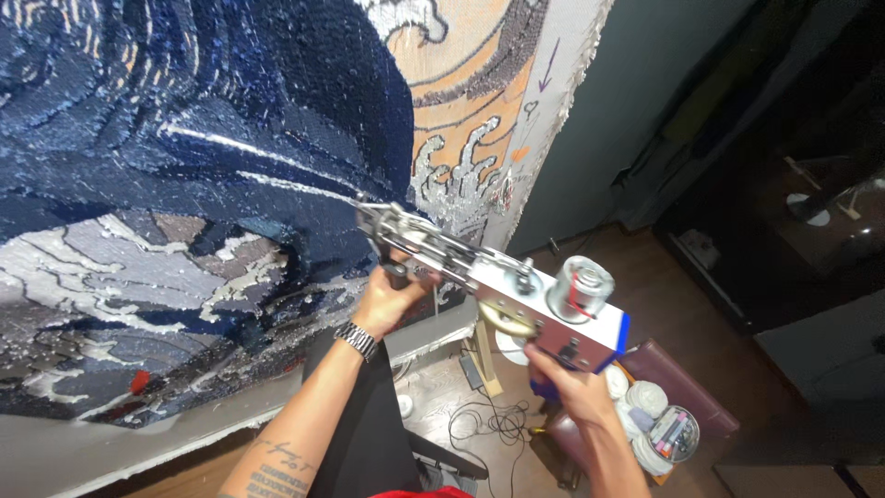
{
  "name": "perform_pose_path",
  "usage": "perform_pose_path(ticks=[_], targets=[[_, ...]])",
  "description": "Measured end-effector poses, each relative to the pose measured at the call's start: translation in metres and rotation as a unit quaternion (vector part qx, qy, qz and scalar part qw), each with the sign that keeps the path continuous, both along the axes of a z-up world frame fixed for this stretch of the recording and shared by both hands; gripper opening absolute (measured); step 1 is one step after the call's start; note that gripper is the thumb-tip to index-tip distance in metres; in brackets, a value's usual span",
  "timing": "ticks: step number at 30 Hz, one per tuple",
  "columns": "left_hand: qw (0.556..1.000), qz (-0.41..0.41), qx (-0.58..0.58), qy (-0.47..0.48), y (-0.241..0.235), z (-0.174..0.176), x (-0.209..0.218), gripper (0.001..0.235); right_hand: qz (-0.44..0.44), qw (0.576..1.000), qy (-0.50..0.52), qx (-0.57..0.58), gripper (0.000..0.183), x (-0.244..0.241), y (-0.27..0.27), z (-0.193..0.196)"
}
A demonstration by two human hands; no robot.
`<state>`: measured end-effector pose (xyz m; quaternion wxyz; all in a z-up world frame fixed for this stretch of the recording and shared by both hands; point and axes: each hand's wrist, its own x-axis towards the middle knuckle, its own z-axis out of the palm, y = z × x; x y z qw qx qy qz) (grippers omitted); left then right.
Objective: The person uses a handheld tufting gun to apply yarn into a stretched fabric canvas, creating a textured rug design. They guide the tool across the surface to fill in outlined sections with white yarn.
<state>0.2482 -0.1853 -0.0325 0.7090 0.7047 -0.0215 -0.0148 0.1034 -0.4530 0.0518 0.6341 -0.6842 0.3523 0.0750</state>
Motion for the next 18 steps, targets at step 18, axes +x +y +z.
perform_pose_path(ticks=[18], targets=[[0.948, -0.290, 0.130, 0.026, -0.031, 0.014, 0.016, 0.010, 0.039, 0.953, -0.300, -0.004, 0.035, -0.033, -0.050, -0.027]])
